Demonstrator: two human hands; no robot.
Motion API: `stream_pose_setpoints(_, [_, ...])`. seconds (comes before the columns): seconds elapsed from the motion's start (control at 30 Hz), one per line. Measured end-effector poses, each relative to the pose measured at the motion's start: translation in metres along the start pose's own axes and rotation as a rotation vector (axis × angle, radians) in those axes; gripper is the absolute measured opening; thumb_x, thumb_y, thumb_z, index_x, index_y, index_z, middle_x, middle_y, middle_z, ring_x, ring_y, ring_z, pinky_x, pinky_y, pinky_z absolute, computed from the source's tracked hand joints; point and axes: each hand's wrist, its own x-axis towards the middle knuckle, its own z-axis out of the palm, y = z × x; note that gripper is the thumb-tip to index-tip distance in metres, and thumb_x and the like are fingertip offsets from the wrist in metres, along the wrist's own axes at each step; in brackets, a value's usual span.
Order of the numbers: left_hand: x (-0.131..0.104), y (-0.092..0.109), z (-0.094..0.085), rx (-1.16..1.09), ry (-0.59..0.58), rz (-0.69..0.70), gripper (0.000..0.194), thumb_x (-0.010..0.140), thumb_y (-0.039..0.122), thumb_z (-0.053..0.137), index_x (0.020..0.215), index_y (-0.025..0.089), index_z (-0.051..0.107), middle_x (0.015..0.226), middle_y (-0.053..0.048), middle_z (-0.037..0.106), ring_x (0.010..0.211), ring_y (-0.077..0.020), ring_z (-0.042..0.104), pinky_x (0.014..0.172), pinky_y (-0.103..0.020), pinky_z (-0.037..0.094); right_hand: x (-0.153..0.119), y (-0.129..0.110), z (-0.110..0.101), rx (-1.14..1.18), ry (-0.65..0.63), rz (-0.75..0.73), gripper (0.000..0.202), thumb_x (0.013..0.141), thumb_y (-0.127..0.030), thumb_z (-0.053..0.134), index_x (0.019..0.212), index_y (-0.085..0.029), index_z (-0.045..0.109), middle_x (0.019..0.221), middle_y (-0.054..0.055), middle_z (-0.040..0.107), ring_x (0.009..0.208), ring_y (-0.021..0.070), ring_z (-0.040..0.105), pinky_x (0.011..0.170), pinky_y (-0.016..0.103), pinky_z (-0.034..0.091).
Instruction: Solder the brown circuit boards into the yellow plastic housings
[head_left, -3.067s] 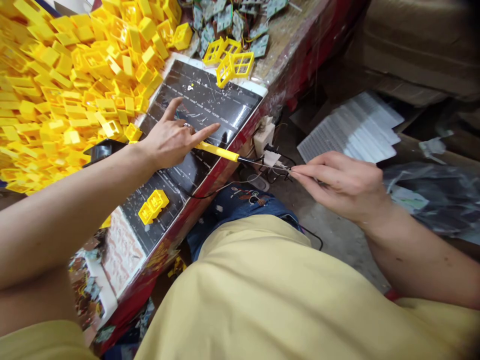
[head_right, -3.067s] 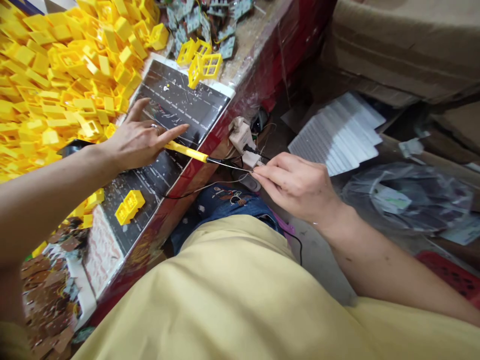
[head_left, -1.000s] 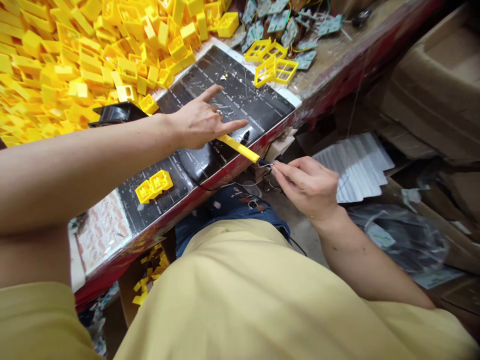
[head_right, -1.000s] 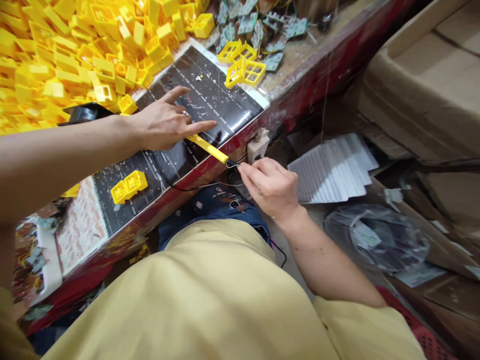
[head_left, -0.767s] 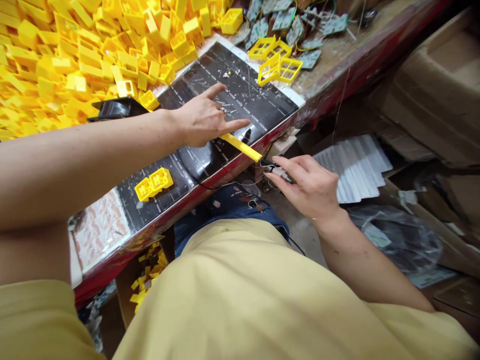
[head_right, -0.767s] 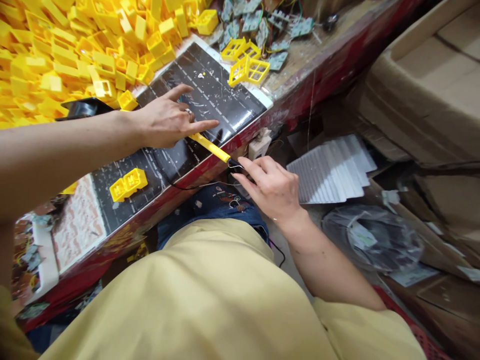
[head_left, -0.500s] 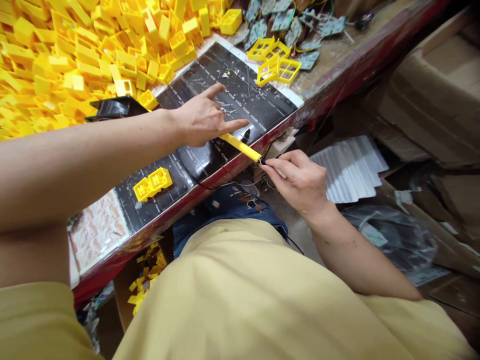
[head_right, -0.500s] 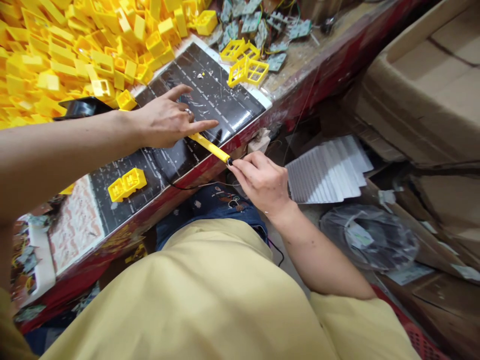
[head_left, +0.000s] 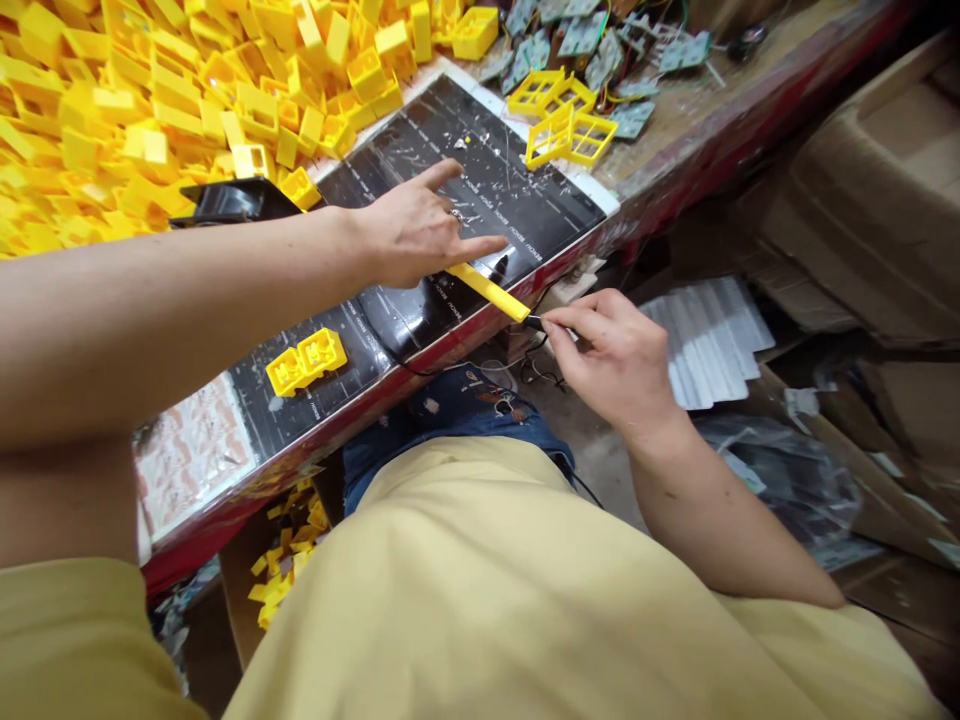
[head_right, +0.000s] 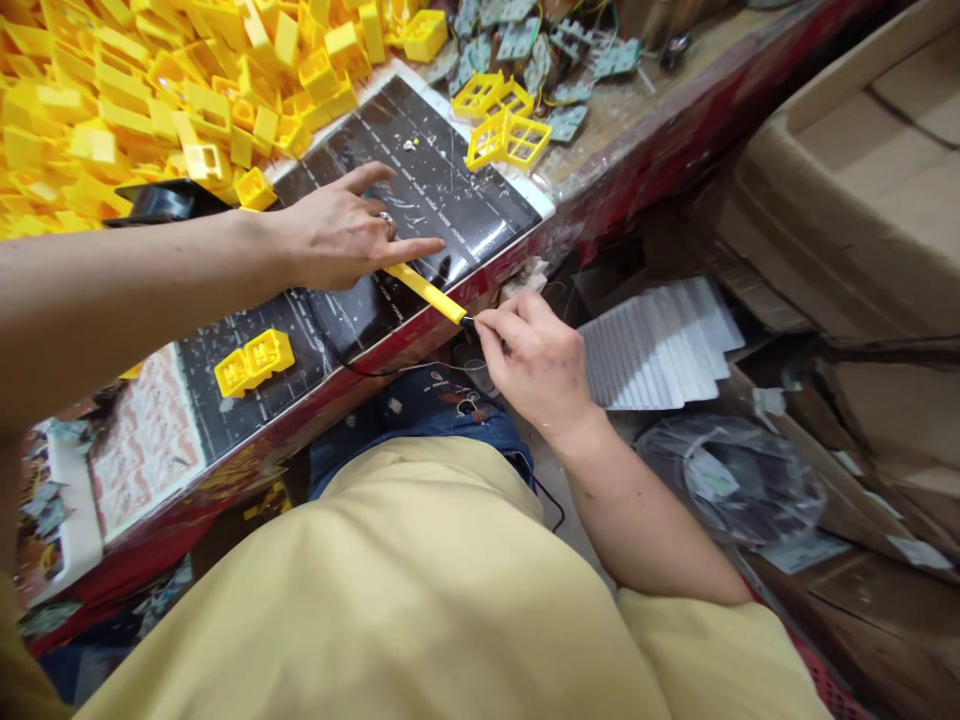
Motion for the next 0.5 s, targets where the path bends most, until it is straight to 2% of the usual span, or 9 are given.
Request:
stream_pose_setpoints(0.17, [0.003, 0.019, -0.018, 0.289, -0.164, -0.026, 0.069, 0.089, 0.02, 0.036, 0.158, 0.021, 0.037, 0.082, -0.003, 0.079, 0.095, -0.0223, 0.064, 0.123, -0.049, 0.013, 0.001, -0.005, -0.003, -0.258, -0.103, -0.092, 0.019, 0.097, -0.023, 0.056, 0.088, -0.021, 0.073, 0.087, 0.002, 0.066, 0.077, 0.0134, 0.062, 0.056, 0.028, 0.037])
stream_pose_setpoints(0.33, [0.01, 0.041, -0.036, 0.649, -0.37, -0.056, 0.083, 0.082, 0.01, 0.035, 0.163, 0.025, 0.024, 0.094, -0.006, 0.08, 0.086, -0.0248, 0.071, 0.121, -0.046, 0.025, 0.005, -0.008, -0.001, -0.286, -0.133, -0.098, 0.022, 0.098, -0.024, 0.054, 0.088, -0.023, 0.074, 0.084, 0.001, 0.067, 0.079, 0.0133, 0.061, 0.058, 0.028, 0.036])
stream_pose_setpoints(0.43, [0.012, 0.044, -0.039, 0.684, -0.4, -0.051, 0.085, 0.082, 0.011, 0.036, 0.164, 0.024, 0.021, 0.099, -0.009, 0.08, 0.089, -0.0277, 0.074, 0.12, -0.047, 0.028, 0.007, -0.003, -0.004, -0.233, -0.187, -0.05, 0.021, 0.099, -0.037, 0.058, 0.095, -0.024, 0.074, 0.091, 0.002, 0.069, 0.083, 0.0146, 0.064, 0.059, 0.027, 0.039])
stream_pose_setpoints(0.5, [0.013, 0.044, -0.037, 0.669, -0.386, -0.055, 0.087, 0.08, 0.011, 0.04, 0.164, 0.025, 0.022, 0.096, -0.007, 0.08, 0.088, -0.028, 0.074, 0.122, -0.047, 0.028, 0.005, 0.004, -0.01, -0.129, -0.261, 0.002, 0.033, 0.095, -0.051, 0.063, 0.114, -0.025, 0.071, 0.103, 0.003, 0.07, 0.08, 0.0151, 0.064, 0.064, 0.028, 0.045])
